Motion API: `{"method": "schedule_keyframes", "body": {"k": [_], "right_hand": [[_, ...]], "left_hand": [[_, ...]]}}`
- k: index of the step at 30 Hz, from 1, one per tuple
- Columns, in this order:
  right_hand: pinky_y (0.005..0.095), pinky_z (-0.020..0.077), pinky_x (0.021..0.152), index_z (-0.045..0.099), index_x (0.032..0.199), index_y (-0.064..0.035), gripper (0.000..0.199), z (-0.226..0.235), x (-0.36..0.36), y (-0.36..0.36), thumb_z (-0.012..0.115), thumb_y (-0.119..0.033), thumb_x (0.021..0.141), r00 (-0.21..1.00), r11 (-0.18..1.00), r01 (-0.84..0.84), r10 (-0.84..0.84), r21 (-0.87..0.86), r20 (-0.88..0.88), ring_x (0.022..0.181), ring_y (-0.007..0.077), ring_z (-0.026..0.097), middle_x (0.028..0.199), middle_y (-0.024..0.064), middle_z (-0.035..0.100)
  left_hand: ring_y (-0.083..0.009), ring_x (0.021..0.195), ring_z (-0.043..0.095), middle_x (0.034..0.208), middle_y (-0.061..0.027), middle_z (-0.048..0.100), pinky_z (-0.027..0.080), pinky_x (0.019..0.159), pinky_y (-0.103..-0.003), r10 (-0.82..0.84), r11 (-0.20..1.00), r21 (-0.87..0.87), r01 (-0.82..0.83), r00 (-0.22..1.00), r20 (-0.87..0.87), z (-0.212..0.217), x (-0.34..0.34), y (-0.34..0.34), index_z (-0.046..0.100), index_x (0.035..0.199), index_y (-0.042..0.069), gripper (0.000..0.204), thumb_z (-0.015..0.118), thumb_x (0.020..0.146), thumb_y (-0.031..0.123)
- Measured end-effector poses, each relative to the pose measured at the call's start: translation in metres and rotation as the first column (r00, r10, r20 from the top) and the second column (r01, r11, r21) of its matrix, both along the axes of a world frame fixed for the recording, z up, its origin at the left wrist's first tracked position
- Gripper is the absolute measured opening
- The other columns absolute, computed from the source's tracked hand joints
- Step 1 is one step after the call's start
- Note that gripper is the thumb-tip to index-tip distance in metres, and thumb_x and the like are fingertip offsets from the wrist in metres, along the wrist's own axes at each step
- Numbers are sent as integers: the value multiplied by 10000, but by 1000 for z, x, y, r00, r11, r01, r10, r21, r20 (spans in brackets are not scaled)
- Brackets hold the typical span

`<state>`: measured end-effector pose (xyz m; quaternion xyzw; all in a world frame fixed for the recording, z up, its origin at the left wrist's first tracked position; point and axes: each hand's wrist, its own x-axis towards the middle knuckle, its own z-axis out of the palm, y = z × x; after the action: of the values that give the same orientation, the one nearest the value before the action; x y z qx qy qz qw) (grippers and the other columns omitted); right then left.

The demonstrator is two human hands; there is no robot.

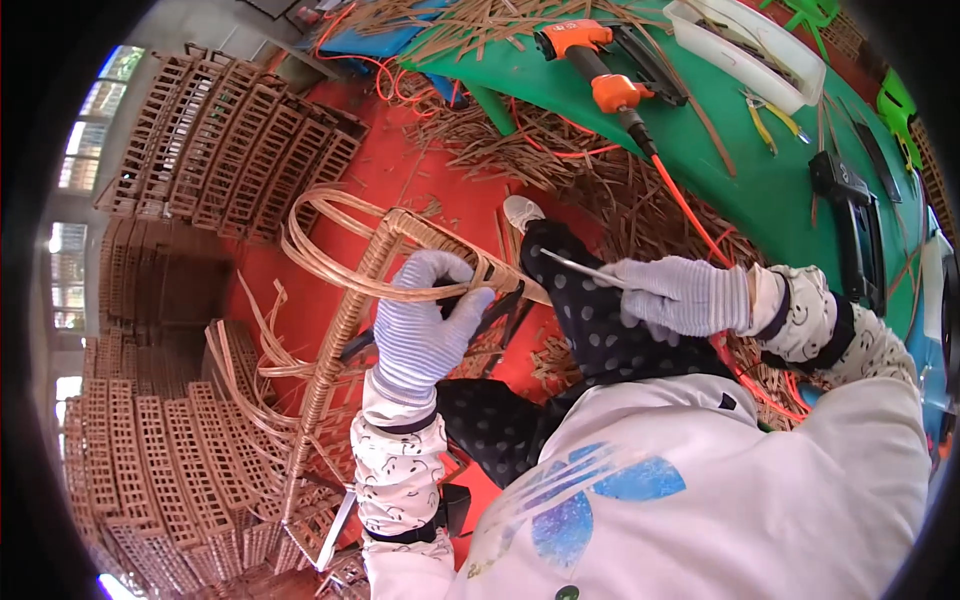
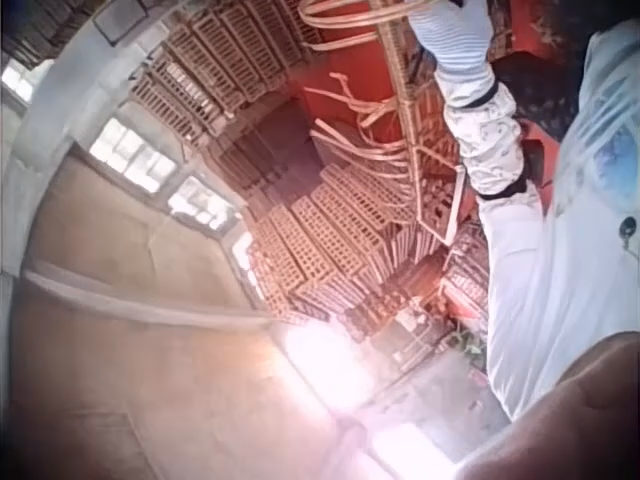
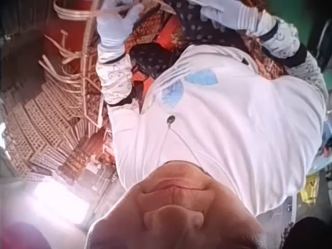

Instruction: Assembling and securing wicker or rattan components to a furniture frame using manual weaving and a pneumatic staple gun.

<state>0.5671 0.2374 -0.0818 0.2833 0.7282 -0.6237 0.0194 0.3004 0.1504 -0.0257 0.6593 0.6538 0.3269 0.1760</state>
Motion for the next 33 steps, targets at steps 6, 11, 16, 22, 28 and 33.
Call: {"method": "schedule_keyframes", "body": {"k": [6, 11, 16, 22, 28, 33], "right_hand": [[362, 484, 623, 520, 1150, -113, 326, 12, -17, 0, 562, -150, 829, 939, 783, 74, 154, 618, -308, 684, 325, 601, 793, 129, 614], [357, 460, 604, 543, 1179, -162, 378, 29, -32, -4, 559, -96, 808, 957, 790, 157, 27, 593, -290, 667, 279, 581, 764, 127, 558], [381, 438, 571, 545, 1184, -197, 439, 32, -39, 0, 557, -87, 760, 975, 685, 111, 65, 720, -213, 624, 307, 540, 714, 128, 508], [441, 471, 652, 549, 1149, -257, 376, 42, -40, -2, 493, -134, 798, 1000, 688, 3, 19, 726, -23, 742, 328, 581, 828, 139, 570], [444, 468, 578, 516, 1189, -250, 407, 83, -53, 6, 448, -141, 803, 967, 528, -246, 75, 813, 244, 631, 335, 579, 711, 151, 583], [437, 478, 599, 562, 1056, -166, 339, 134, -86, 14, 458, -69, 748, 828, 350, -559, 183, 752, 530, 701, 347, 609, 724, 157, 607]], "left_hand": [[-251, 635, 564, 722, -103, 576, 449, 585, -336, 106, 985, 158, -66, 960, -258, -4, 8, -4, 572, 809, 36, 189, 700, 687, 103], [-276, 671, 574, 732, -116, 579, 464, 606, -359, 96, 994, 67, -86, 982, -160, -2, 7, -2, 574, 821, 35, 180, 681, 684, 83], [-268, 671, 579, 758, -119, 581, 474, 602, -350, 81, 992, 114, -61, 980, -179, -3, 3, -1, 571, 833, 33, 191, 679, 679, 64], [-170, 616, 558, 734, -83, 570, 465, 558, -287, 68, 993, 112, -47, 979, -191, -4, 3, -3, 557, 859, 20, 201, 674, 699, 51], [-246, 673, 595, 793, -118, 577, 487, 594, -324, 63, 991, 123, -48, 991, -120, -5, 3, -2, 560, 858, 26, 217, 678, 678, 41], [-256, 671, 600, 799, -120, 581, 492, 594, -327, 54, 983, 181, -42, 996, -66, -10, 2, -2, 558, 864, 27, 222, 673, 674, 34]]}}
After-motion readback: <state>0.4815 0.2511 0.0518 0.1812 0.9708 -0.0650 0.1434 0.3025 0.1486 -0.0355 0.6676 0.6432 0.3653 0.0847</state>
